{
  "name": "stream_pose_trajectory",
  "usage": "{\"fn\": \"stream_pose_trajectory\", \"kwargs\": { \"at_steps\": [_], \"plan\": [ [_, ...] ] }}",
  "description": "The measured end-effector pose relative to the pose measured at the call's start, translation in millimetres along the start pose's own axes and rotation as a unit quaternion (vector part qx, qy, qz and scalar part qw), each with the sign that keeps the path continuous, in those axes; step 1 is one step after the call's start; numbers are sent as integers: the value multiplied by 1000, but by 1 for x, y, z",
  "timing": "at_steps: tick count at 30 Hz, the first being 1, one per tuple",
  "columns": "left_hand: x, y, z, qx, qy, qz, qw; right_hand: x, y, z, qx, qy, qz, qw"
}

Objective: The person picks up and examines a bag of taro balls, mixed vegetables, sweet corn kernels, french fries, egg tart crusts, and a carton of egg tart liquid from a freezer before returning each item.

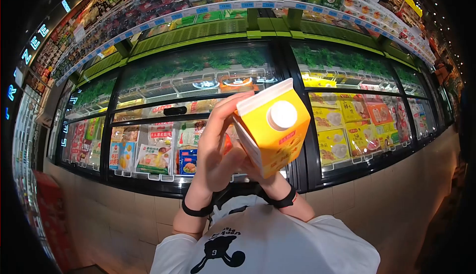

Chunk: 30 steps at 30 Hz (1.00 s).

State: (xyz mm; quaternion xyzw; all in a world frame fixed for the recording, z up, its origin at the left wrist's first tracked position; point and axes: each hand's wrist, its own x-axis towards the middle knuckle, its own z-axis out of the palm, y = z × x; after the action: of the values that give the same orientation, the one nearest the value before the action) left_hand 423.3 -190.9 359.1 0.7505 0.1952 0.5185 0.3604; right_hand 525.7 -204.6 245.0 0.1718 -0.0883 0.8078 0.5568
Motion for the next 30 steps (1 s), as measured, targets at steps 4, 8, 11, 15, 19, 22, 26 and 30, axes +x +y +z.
{"fn": "stream_pose_trajectory", "kwargs": {
  "at_steps": [4,8,11,15,19,22,26,30],
  "plan": [
    [1,13,0,-88,116,-133,980,-8,5,0,-70,71,-44,994],
    [1,11,-9,-59,105,-165,979,-12,5,2,-156,128,-108,973],
    [3,12,-6,-51,159,-101,981,-12,2,17,-240,172,-192,936],
    [-1,20,2,-235,199,-132,942,-10,-12,46,-654,3,-275,705],
    [-7,11,-5,-339,193,-85,917,-15,-12,48,-827,-28,-344,444],
    [-7,8,-10,-394,120,-87,907,-16,2,47,-812,-23,-433,391],
    [-8,7,-11,-523,96,-76,844,-23,8,60,-829,-31,-411,377],
    [-6,14,-10,-551,126,-105,818,-23,10,63,-814,-33,-418,403]
  ]
}}
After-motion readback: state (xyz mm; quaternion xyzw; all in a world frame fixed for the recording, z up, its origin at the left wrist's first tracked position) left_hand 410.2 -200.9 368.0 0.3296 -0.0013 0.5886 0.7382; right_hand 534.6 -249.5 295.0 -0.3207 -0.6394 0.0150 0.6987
